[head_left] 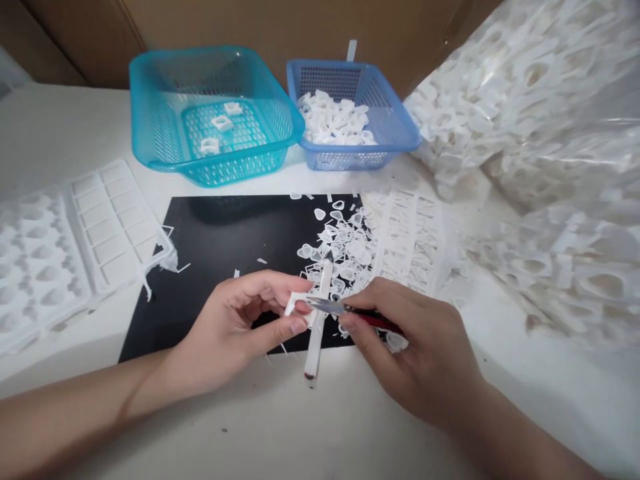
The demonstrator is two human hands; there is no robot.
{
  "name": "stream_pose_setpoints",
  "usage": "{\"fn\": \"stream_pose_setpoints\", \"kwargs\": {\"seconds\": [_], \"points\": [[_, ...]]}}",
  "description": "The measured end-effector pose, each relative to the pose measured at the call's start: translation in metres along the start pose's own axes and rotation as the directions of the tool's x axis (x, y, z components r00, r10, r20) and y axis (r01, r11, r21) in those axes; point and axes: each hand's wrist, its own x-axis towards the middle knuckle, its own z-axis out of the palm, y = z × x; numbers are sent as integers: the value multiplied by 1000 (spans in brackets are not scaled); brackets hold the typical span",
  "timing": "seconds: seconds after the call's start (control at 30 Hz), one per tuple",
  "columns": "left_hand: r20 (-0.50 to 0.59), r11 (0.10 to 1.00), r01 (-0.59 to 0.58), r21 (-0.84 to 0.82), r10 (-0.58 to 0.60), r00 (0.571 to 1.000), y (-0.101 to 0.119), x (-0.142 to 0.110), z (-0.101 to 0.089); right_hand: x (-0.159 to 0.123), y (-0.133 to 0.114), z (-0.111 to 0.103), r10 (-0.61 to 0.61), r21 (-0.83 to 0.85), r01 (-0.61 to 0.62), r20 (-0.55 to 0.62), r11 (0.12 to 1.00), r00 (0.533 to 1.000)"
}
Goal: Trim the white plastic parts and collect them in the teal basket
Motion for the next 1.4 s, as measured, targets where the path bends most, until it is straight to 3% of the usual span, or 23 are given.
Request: {"fn": "stream_pose_setpoints", "kwargs": {"seconds": [0.63,0.9,1.17,1.4], "points": [[28,999,-3,42,2,1000,-2,-1,-1,-2,-2,5,12,17,-11,-95,1000,995],[42,999,-30,44,28,999,-3,0,0,-1,-2,3,49,51,-45,-69,998,996],[50,999,36,-5,-36,998,-1,4,0,9,0,-4,251,257,-300,208,919,945],[75,992,112,51,-116,990,4,7,0,10,5,-1,306,268,-375,265,888,914]]}}
